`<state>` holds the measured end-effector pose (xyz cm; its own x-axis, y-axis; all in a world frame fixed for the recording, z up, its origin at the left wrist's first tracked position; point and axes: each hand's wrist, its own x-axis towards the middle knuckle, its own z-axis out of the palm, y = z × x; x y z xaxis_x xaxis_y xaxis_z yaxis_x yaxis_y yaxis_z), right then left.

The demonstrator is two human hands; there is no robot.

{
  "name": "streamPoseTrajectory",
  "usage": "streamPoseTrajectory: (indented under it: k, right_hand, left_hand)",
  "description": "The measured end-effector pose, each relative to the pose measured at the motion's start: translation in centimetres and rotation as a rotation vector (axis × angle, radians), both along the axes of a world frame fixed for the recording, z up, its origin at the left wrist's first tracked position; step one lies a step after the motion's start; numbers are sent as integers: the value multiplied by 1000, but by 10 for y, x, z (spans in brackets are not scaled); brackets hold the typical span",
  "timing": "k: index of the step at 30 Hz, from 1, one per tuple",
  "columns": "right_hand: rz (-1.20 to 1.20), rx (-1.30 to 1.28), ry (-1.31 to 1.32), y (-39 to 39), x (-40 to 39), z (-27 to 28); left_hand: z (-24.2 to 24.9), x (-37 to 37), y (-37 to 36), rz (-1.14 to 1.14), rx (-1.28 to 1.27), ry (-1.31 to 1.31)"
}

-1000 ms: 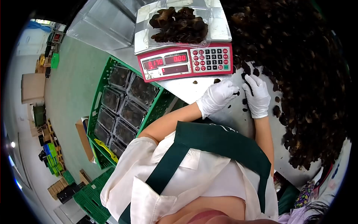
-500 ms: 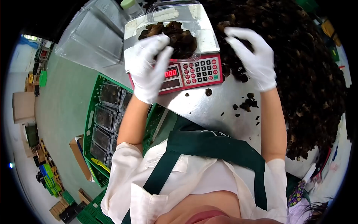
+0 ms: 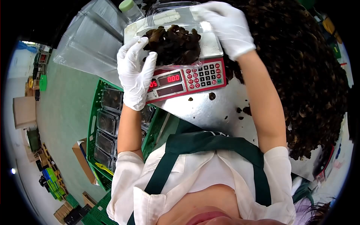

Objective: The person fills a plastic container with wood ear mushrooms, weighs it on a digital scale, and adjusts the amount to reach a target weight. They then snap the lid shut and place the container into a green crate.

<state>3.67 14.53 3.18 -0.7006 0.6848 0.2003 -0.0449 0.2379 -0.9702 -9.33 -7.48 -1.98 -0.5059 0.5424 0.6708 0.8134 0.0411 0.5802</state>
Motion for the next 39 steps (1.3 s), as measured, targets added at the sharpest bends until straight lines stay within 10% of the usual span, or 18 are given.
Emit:
streamPoseTrajectory:
  k: [15,21,27,39]
  right_hand:
    - [-627,-22,-471,-4,247,-140]
    - [-394,724,-488,-9,214,-97]
    - [-147,571,-229,-18,130,-44]
    - [92,499,29,-22,24,-22]
  left_hand:
    - [55,-61,4,47,-135,-5]
    - [44,-40,29,-569,-154,-424]
    - [10,-44,26,-201,-331,21]
    - [29,-42,19,-329,33,-804]
